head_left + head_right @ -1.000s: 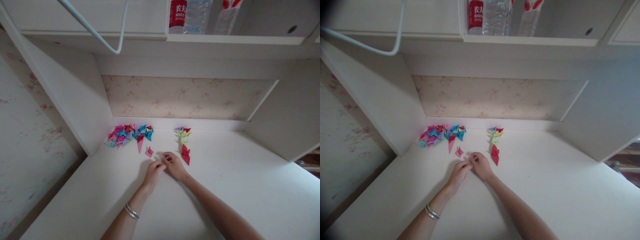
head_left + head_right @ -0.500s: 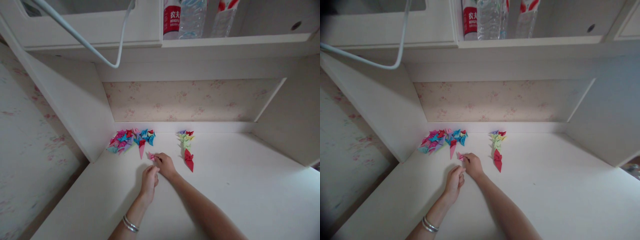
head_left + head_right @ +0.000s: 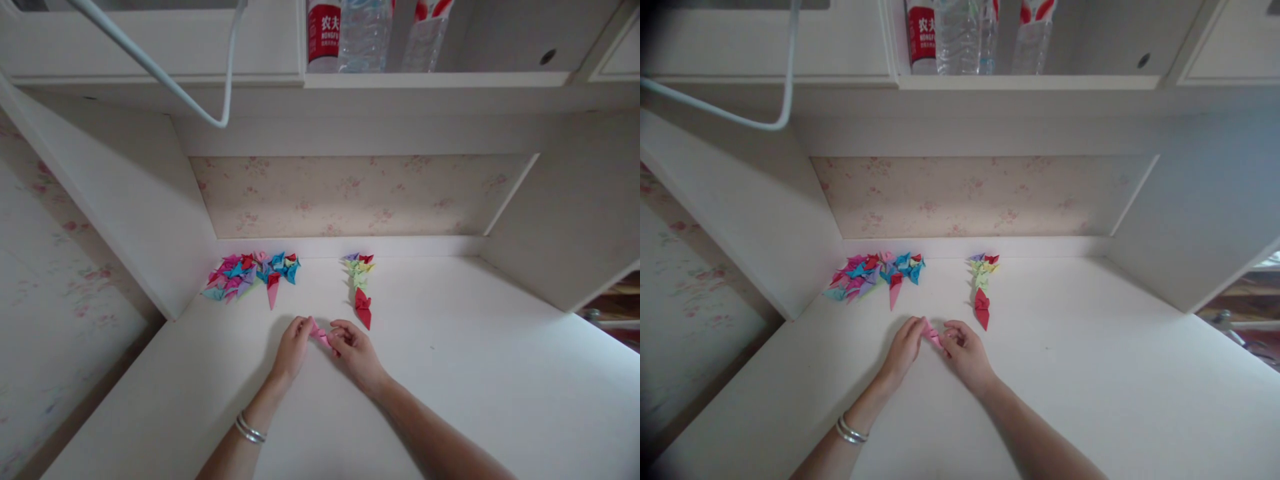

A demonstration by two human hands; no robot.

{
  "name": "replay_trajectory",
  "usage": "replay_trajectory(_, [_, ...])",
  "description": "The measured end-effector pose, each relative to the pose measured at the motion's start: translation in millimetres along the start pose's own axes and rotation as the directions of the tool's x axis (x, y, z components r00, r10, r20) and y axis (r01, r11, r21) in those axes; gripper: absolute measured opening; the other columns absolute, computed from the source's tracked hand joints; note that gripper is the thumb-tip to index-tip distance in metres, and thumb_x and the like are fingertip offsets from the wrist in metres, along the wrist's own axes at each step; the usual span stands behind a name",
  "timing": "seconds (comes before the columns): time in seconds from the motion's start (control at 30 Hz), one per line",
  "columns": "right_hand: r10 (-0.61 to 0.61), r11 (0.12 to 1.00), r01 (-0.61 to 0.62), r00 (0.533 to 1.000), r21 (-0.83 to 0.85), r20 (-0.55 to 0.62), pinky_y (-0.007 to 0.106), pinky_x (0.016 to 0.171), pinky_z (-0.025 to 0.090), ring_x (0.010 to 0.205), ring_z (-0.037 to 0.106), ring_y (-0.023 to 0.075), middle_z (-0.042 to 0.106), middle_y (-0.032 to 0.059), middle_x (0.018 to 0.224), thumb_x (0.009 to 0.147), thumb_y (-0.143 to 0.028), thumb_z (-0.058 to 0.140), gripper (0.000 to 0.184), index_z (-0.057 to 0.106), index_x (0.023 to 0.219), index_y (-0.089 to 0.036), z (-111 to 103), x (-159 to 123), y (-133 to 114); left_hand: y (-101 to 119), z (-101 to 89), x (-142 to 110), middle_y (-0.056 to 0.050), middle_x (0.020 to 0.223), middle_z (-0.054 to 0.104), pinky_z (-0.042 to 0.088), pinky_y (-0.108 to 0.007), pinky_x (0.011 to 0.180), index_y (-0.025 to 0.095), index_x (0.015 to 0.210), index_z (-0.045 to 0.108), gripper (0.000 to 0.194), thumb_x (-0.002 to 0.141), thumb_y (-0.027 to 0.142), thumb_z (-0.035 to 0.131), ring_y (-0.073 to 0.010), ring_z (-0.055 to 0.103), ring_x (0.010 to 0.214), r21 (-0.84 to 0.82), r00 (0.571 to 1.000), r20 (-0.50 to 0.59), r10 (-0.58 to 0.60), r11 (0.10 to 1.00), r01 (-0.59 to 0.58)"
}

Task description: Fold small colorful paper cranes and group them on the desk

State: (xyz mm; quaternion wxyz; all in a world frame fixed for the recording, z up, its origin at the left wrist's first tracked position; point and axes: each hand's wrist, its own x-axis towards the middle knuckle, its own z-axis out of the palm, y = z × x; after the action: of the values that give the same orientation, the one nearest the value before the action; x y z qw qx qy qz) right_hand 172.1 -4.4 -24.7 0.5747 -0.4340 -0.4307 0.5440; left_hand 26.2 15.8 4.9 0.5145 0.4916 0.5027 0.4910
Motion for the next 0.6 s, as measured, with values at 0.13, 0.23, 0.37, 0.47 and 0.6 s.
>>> replay_trajectory(0.13, [0.008,0.997,-0.005,0.999,0.073,-0.05,0.023,0.05,0.038,0.053,0.05,0.0091,0.06,-0.0034,0.07,0.069,-0.043,0.076,0.04,0.059,0.096,-0.019,-3,0,-6,-1,4.8,-6,0.001,0.063,0.056,0.037,-0.023,0.064,0.019,0.066,0.058,0.031,0.081,0.046,0.057,-0.0154,0.05,0.066,0.146,0.979,0.147,0.14,0.976,-0.161])
replay_trajectory(0.23, [0.025,0.992,-0.015,0.996,0.121,-0.085,0.023,0.049,0.038,0.051,0.049,0.009,0.058,-0.0046,0.066,0.068,-0.044,0.077,0.041,0.059,0.095,-0.019,-2,3,-10,-3,3.3,-4,0.002,0.06,0.052,0.033,-0.023,0.059,0.018,0.068,0.06,0.029,0.081,0.045,0.058,-0.0142,0.045,0.061,0.117,0.979,0.144,0.143,0.98,-0.16])
replay_trajectory(0.37, [0.027,0.989,-0.012,0.994,0.149,-0.102,0.024,0.05,0.038,0.051,0.049,0.0094,0.058,-0.0046,0.062,0.068,-0.045,0.077,0.041,0.06,0.093,-0.019,-3,5,-10,-1,-1.5,-1,0.002,0.056,0.051,0.031,-0.023,0.053,0.017,0.08,0.067,0.031,0.078,0.048,0.061,-0.0138,0.044,0.056,0.075,0.986,0.142,0.084,0.993,-0.095])
replay_trajectory(0.47, [0.023,0.985,-0.005,0.994,0.171,-0.103,0.024,0.052,0.04,0.052,0.05,0.0092,0.059,-0.0042,0.063,0.068,-0.044,0.077,0.038,0.061,0.091,-0.019,-5,7,-8,2,-3.2,-2,0.001,0.06,0.056,0.031,-0.022,0.053,0.017,0.078,0.069,0.031,0.076,0.048,0.064,-0.0134,0.045,0.057,0.099,0.987,0.137,0.089,0.99,-0.103])
replay_trajectory(0.6, [0.02,0.979,0.001,0.995,0.201,-0.102,0.023,0.054,0.041,0.055,0.051,0.0089,0.061,-0.003,0.067,0.07,-0.042,0.076,0.033,0.062,0.089,-0.019,-7,10,-5,2,-3.7,-3,0.0,0.067,0.06,0.034,-0.022,0.056,0.017,0.079,0.07,0.031,0.078,0.047,0.062,-0.0139,0.047,0.061,0.127,0.982,0.152,0.115,0.983,-0.134])
